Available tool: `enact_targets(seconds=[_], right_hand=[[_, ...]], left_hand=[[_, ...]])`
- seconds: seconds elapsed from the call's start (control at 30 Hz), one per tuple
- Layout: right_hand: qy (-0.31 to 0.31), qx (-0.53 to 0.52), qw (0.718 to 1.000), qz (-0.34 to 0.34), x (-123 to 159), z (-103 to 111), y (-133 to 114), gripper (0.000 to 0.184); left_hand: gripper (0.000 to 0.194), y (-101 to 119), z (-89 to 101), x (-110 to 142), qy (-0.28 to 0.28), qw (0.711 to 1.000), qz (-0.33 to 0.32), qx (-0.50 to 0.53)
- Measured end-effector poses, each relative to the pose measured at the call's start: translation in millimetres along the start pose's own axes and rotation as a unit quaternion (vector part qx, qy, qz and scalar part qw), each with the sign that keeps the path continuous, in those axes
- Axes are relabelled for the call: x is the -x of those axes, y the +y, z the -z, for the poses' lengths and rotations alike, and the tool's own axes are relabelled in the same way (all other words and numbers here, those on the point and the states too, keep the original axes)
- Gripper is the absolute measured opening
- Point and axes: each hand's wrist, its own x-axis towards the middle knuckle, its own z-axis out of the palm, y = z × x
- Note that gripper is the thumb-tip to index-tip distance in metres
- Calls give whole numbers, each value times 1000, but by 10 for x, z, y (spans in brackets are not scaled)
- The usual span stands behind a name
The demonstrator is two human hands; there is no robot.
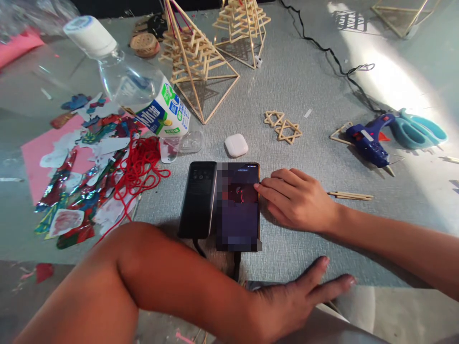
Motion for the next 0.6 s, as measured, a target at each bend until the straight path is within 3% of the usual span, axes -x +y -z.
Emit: enact_targets(seconds=[0.27, 0.4, 0.6], right_hand=[[3, -1, 1000, -1, -3, 2, 0, 27], [3, -1, 1000, -2, -4, 4, 4, 27], [5, -1, 1000, -2, -7, 0, 2, 27]], left_hand=[[67, -60, 8, 1, -4, 1000, -27, 13], [64, -46, 9, -4, 10, 1000, -8, 7], [71, 0, -12, -51, 3, 999, -35, 9]])
